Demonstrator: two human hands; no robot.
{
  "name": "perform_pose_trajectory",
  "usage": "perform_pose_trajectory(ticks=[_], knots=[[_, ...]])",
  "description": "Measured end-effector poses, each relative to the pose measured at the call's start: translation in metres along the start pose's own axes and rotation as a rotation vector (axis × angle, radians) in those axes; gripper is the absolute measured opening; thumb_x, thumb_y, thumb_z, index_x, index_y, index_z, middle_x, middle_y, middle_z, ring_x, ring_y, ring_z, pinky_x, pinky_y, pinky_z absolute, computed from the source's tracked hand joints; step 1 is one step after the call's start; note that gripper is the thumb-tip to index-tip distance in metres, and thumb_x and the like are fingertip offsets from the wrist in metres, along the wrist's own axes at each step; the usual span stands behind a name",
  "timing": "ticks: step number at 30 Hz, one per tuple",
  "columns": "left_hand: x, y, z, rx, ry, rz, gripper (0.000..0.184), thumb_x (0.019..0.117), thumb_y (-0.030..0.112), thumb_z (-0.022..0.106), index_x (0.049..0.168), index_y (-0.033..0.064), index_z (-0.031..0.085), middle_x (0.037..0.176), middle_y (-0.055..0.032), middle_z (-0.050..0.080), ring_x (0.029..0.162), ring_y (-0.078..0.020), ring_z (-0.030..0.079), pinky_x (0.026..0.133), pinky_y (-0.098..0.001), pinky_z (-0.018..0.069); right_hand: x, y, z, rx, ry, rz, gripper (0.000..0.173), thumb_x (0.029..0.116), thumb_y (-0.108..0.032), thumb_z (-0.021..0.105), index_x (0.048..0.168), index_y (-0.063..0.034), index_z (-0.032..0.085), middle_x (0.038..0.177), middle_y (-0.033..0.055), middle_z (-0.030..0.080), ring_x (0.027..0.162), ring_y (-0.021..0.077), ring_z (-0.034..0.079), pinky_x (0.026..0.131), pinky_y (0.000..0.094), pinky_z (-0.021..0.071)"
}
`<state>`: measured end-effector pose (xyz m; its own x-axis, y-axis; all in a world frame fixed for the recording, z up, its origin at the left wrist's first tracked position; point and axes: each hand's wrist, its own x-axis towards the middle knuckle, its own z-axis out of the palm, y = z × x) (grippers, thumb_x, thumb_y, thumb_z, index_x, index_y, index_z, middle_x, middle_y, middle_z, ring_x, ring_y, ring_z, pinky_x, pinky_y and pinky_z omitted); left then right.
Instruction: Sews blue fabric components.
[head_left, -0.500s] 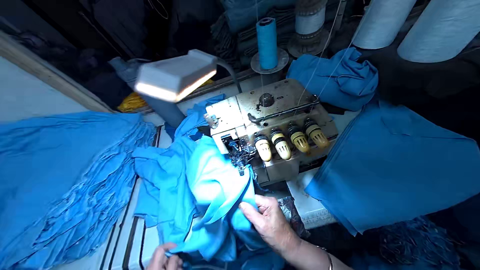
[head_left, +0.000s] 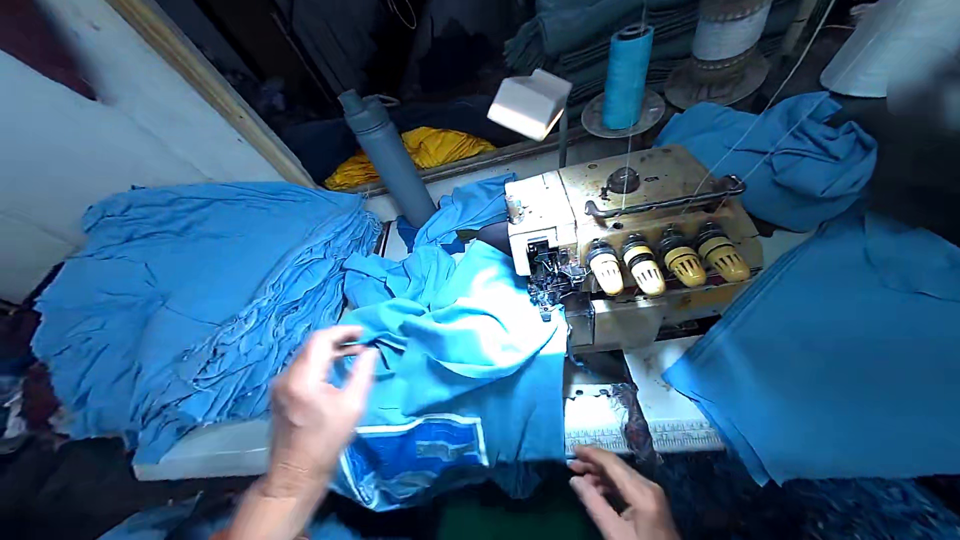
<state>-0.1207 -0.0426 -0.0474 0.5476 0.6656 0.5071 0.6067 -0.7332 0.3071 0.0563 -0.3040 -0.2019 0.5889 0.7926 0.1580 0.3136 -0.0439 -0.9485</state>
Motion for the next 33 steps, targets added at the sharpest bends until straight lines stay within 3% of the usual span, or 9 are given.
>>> perform_pose_trajectory(ticks=[4,6,9,13,18,21,23,28,33], knots=[[-0.036,0.058,0.064,-0.046,0.101,0.385,0.043,0.0924,0.043,0.07,0.117,0.0083,0.067,0.117,-0.0117,0.071,0.115,-0.0246,0.064,0.102,-0.0441,0.0473,0.021,-0.003,-0.012,0.136,0.17,-0.063,0.02,0.0925,-0.005,0.066,0.108,0.0077,0.07,0.092,0.0093,0.074,0.08,0.0057,0.072,0.072,0.0211,0.0614],[-0.043,0.065,0.094,-0.02,0.195,0.46,0.035,0.0942,0.04,0.068,0.119,0.0148,0.064,0.117,-0.0068,0.067,0.113,-0.0214,0.057,0.103,-0.0388,0.0372,0.035,-0.001,-0.008,0.198,0.208,-0.106,0.019,0.0915,-0.007,0.067,0.106,0.0054,0.07,0.092,0.0064,0.074,0.079,0.0038,0.071,0.071,0.0199,0.0616],[-0.039,0.063,0.112,-0.034,0.26,0.402,0.017,0.0961,0.025,0.063,0.108,0.0154,0.07,0.111,-0.0052,0.07,0.109,-0.0202,0.058,0.102,-0.0394,0.0349,0.054,0.004,-0.001,0.258,0.239,-0.183,0.021,0.0912,-0.012,0.07,0.106,0.0027,0.072,0.101,0.0069,0.072,0.091,0.0053,0.071,0.08,0.0195,0.0607],[-0.03,0.068,0.099,-0.2,0.17,0.296,0.02,0.1,0.022,0.059,0.089,0.0133,0.074,0.091,-0.0006,0.073,0.098,-0.0094,0.063,0.099,-0.0339,0.0385,0.069,0.001,0.007,0.327,0.239,-0.163,0.028,0.0907,-0.017,0.072,0.111,0.0025,0.07,0.113,0.0101,0.071,0.104,0.0108,0.07,0.09,0.0238,0.0597],[-0.001,0.071,0.074,-0.292,0.011,0.425,0.032,0.1064,0.024,0.054,0.08,0.0075,0.063,0.071,-0.0015,0.06,0.068,-0.0032,0.057,0.064,-0.0152,0.0451,0.076,-0.014,0.015,0.433,0.164,-0.058,0.037,0.0909,-0.015,0.069,0.117,0.0114,0.063,0.103,0.0078,0.073,0.092,0.0039,0.071,0.082,0.0204,0.0601],[0.016,0.071,0.051,-0.185,-0.042,0.58,0.028,0.1051,0.027,0.058,0.085,0.0093,0.068,0.069,-0.0025,0.062,0.064,-0.0067,0.058,0.057,-0.0196,0.0436,0.068,-0.02,0.013,0.49,0.081,0.008,0.03,0.0913,0.002,0.064,0.119,0.0151,0.06,0.097,0.006,0.077,0.086,0.0038,0.073,0.08,0.0218,0.0612],[0.021,0.075,0.037,-0.096,-0.096,0.647,0.026,0.105,0.028,0.057,0.088,0.012,0.068,0.069,-0.0028,0.064,0.062,-0.0095,0.059,0.055,-0.0232,0.0424,0.06,-0.024,0.009,0.504,0.034,0.049,0.021,0.0911,0.006,0.063,0.111,0.012,0.066,0.09,0.0037,0.077,0.08,0.0016,0.072,0.077,0.0206,0.061],[0.014,0.103,0.022,-0.124,-0.424,0.595,0.013,0.0975,0.012,0.061,0.093,0.0067,0.071,0.075,-0.0102,0.068,0.063,-0.0204,0.063,0.05,-0.0328,0.0458,0.05,-0.029,-0.001,0.602,-0.03,0.069,0.01,0.089,0.008,0.063,0.095,0.0069,0.071,0.079,-0.0007,0.075,0.07,-0.0029,0.068,0.068,0.0176,0.058],[0.016,0.111,0.063,-0.045,-0.292,0.646,0.015,0.0948,0.014,0.059,0.086,0.0103,0.069,0.066,-0.0029,0.057,0.052,-0.0147,0.053,0.042,-0.0272,0.0363,0.068,-0.034,-0.003,0.58,0.013,0.04,0.007,0.0884,0.006,0.066,0.086,0.0038,0.071,0.068,-0.0049,0.068,0.061,-0.0072,0.058,0.059,0.013,0.0506]])
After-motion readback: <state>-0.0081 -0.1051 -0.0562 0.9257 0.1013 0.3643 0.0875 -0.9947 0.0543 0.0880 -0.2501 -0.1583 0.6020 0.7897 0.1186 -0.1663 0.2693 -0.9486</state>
